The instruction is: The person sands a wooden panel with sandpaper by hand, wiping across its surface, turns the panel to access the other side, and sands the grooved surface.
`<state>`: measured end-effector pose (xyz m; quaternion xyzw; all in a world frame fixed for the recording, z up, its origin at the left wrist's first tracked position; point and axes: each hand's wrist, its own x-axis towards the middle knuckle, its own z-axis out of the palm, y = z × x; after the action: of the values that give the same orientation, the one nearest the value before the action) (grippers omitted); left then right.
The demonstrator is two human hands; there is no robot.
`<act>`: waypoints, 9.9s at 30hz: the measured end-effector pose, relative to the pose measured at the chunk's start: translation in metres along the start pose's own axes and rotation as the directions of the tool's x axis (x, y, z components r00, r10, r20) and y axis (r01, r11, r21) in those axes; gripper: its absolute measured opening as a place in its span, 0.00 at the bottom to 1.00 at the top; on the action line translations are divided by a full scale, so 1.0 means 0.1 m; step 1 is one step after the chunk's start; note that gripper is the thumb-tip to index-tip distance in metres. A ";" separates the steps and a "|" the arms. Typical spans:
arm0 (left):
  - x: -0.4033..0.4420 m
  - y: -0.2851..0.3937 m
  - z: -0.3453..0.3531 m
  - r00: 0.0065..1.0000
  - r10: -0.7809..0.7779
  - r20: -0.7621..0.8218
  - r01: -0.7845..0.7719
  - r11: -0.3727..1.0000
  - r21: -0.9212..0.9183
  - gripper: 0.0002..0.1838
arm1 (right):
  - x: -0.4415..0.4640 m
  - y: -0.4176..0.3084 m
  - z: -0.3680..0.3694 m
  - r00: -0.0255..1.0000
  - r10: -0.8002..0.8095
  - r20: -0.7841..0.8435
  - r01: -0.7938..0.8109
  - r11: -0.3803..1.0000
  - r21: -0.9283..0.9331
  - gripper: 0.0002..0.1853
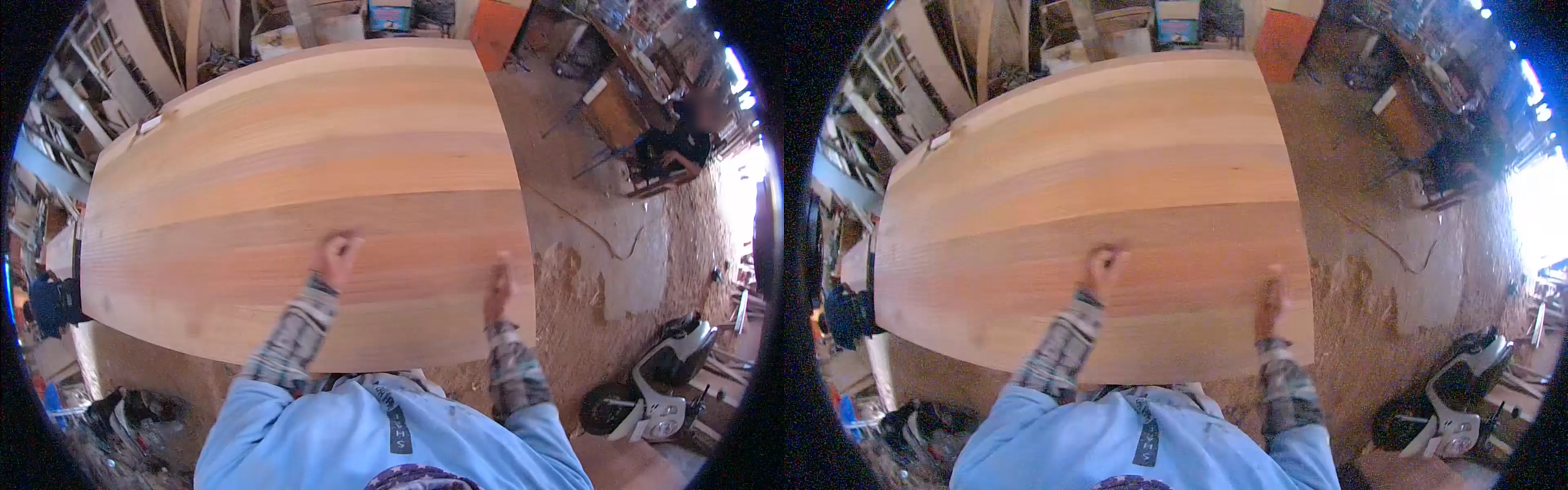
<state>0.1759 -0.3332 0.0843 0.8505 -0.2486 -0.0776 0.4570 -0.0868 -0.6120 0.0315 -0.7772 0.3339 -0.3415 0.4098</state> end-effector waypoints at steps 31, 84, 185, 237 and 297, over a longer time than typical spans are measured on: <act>0.89 -1.84 -0.74 0.847 -0.156 -0.509 0.470 0.669 0.577 0.32 | 2.71 0.06 2.65 0.409 -0.629 0.661 0.906 0.368 -0.211 0.10; 0.84 -2.32 -0.93 0.902 -0.048 -0.428 0.364 0.618 0.697 0.30 | 2.61 0.09 2.73 0.498 -0.560 0.662 0.848 0.475 -0.235 0.19; 0.81 -1.84 -0.99 0.937 -0.094 -0.337 0.317 0.637 0.702 0.28 | 2.91 -0.25 3.23 0.416 -0.649 0.637 0.901 0.391 -0.189 0.15; 0.71 -2.13 -1.40 0.987 0.146 -0.065 -0.048 0.658 0.751 0.25 | 4.13 0.49 1.05 0.762 -0.422 0.491 0.647 0.460 -0.609 0.10; 0.79 -1.80 -1.36 0.980 0.005 -0.200 0.125 0.766 0.630 0.25 | 3.08 -0.46 3.79 0.480 -0.603 0.637 0.829 0.550 -0.103 0.14</act>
<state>0.3557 -0.1894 0.0225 0.9660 -0.1879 0.0784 0.1591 0.3962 -0.6826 -0.0130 -0.9705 -0.0979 -0.1777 0.1306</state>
